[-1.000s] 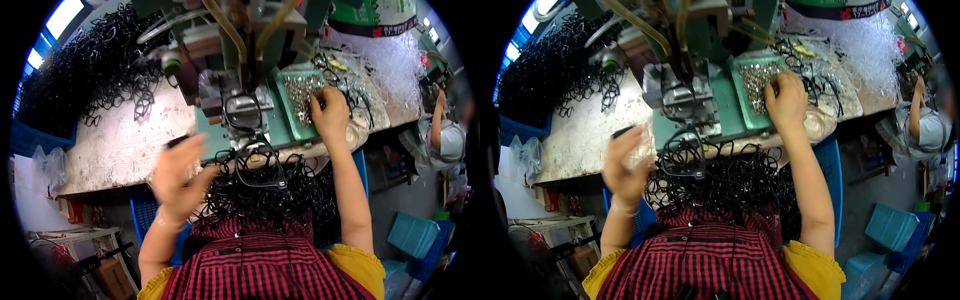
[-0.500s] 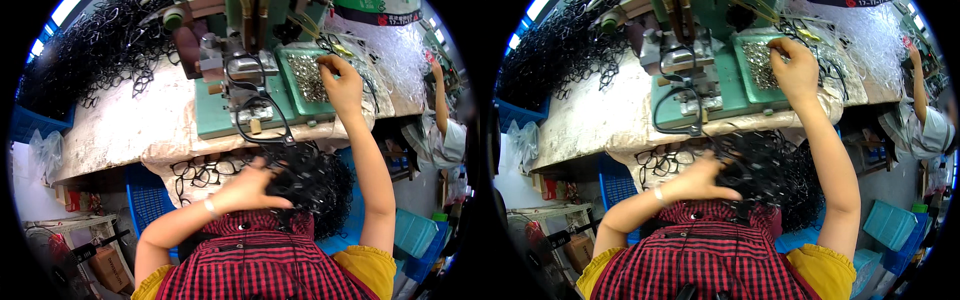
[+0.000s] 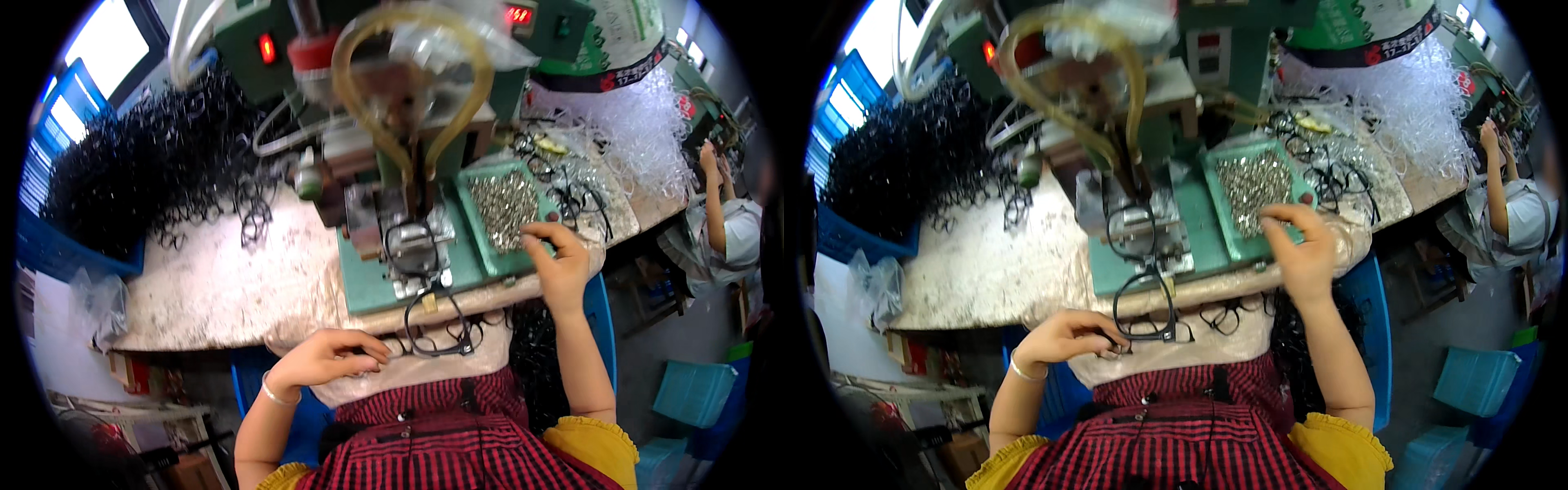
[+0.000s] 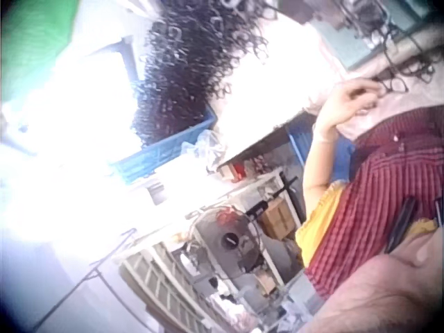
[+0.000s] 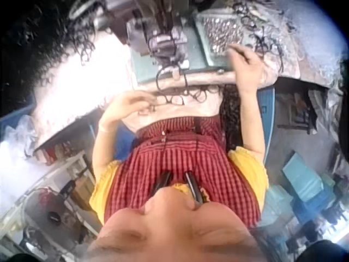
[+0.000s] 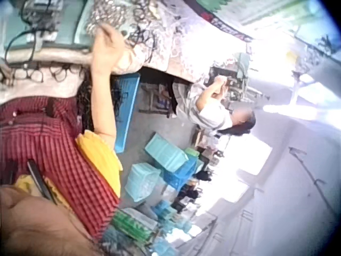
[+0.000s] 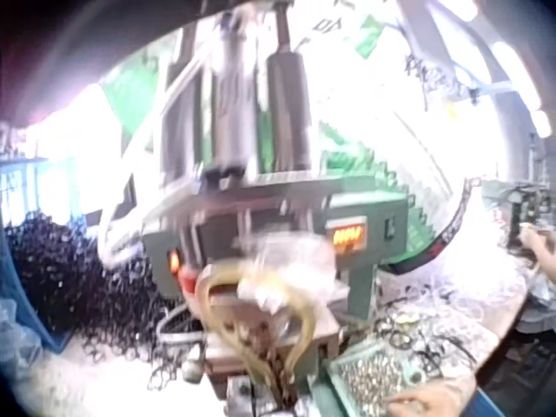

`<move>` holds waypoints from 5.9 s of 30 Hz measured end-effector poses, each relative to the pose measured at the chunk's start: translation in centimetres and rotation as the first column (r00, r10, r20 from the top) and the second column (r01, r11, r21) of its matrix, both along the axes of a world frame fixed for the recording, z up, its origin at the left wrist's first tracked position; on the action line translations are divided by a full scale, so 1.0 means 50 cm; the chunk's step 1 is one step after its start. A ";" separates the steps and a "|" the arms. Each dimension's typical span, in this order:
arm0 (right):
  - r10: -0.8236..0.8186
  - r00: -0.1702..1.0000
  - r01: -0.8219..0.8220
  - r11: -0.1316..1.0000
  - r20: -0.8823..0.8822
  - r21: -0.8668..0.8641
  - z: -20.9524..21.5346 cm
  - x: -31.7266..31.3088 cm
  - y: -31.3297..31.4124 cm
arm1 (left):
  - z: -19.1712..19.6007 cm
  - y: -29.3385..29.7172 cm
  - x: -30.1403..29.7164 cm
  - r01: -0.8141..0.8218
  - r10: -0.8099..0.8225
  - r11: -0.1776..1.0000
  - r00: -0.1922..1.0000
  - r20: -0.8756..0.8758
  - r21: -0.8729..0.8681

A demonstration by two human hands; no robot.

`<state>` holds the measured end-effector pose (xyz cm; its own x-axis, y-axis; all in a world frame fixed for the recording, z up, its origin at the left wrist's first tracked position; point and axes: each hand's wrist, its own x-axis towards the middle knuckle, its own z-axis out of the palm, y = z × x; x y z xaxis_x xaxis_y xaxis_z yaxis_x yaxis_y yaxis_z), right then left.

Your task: The person repeatedly picks up black eyeglass frames from a pile, places them into a press machine, and operates the machine to attach small metal components. The person then removes the assembled glasses and places them on the table. This process is repeated continuously throughout the video.

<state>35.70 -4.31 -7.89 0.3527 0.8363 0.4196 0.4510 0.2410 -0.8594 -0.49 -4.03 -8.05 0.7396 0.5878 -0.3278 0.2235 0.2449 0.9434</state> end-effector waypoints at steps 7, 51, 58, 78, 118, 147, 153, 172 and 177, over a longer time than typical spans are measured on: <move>0.341 0.895 -0.309 0.939 -0.286 0.153 0.091 -0.173 0.127 | -0.023 0.093 0.027 -0.883 0.804 0.424 0.469 0.366 0.200; 0.617 0.780 -0.575 0.637 -0.109 -0.513 0.003 -0.037 -0.132 | 0.053 -0.062 -0.042 0.279 0.063 0.814 0.830 -0.555 0.510; 0.619 0.654 -0.281 0.733 0.436 -0.619 -0.302 -0.119 -0.104 | -0.231 -0.101 0.084 0.288 0.452 0.578 0.666 -0.594 0.763; 0.652 0.478 0.253 0.539 0.588 -0.804 -0.184 0.069 -0.326 | -0.265 -0.310 -0.333 0.126 0.409 0.907 -0.033 -0.912 0.402; -0.129 0.899 -0.007 0.952 0.419 0.307 0.288 -0.969 1.063 | -0.199 0.784 -0.929 -0.510 0.989 0.150 0.069 -0.134 0.847; 0.589 0.324 -0.011 0.785 0.741 -0.619 0.160 -0.885 1.152 | -0.172 0.709 -0.723 -0.312 0.932 0.322 -0.062 -0.357 0.894; 0.629 0.262 -0.100 0.772 0.732 -0.628 0.162 -0.819 1.119 | -0.146 0.598 -0.635 -0.233 0.896 0.396 -0.112 -0.429 0.888; 0.539 -0.174 -0.458 0.697 0.824 -0.552 -0.097 -0.923 0.340 | 0.147 0.394 -0.731 -0.530 0.820 0.572 0.387 -0.421 0.626; 0.466 -0.024 -0.733 0.593 0.885 -0.333 -0.066 -0.849 0.451 | -0.192 0.408 -0.994 -0.526 1.000 0.014 0.000 -0.017 0.850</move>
